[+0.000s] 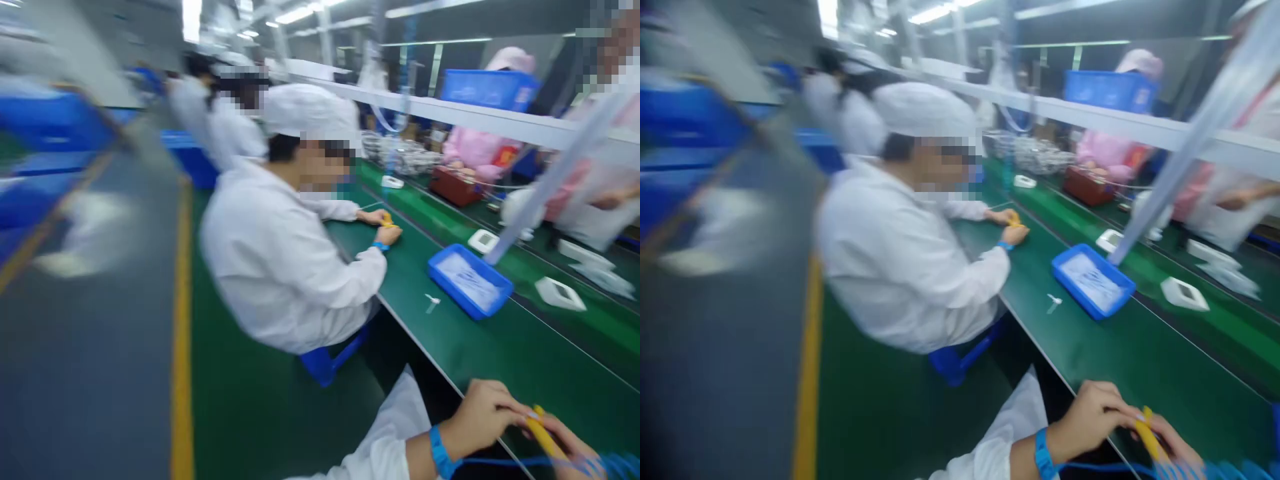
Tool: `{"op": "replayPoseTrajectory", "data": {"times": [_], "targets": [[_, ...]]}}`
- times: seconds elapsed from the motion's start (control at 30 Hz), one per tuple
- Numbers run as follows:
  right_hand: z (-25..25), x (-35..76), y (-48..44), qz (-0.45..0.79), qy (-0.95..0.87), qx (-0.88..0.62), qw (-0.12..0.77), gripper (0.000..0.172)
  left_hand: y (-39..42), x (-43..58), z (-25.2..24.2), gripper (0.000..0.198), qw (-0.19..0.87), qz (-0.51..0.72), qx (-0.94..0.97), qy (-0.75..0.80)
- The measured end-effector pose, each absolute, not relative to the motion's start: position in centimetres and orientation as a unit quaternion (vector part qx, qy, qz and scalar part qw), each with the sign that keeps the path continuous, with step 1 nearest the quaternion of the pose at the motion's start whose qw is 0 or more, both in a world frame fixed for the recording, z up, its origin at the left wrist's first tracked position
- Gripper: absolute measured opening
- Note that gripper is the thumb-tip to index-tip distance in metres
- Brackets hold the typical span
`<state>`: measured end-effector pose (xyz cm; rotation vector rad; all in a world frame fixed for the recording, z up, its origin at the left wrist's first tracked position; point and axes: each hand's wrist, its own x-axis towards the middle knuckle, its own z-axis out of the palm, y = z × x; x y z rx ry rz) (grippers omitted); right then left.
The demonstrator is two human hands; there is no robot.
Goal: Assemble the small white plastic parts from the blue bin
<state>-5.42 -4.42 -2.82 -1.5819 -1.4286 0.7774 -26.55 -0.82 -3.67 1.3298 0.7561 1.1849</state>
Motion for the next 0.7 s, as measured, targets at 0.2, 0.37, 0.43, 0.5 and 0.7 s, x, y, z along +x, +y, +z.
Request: {"op": "replayPoseTrajectory", "data": {"times": [0.2,0.37,0.43,0.5,0.7], "targets": [[1.9,-9.7,-11.6,0.405,-0.505,-0.605,0.465,0.046,-5.0,-27.4,-2.8,0.030,0.600,0.414,0.614,0.304],[-0.8,-7.9,-14.9,0.447,-0.371,-0.551,0.600,0.049,-5.9,-24.5,-2.7,0.037,0.631,0.358,0.611,0.317],[-1.7,-8.0,-16.4,0.435,-0.336,-0.552,0.628,0.046,-6.9,-23.8,-2.1,0.035,0.624,0.323,0.639,0.313],[-1.9,-7.8,-17.6,0.405,-0.329,-0.560,0.644,0.039,-7.7,-23.0,-1.3,0.031,0.603,0.297,0.677,0.300],[-1.1,-4.8,-20.0,0.338,-0.350,-0.564,0.667,0.022,-9.3,-19.3,0.3,0.027,0.566,0.288,0.712,0.299]]}}
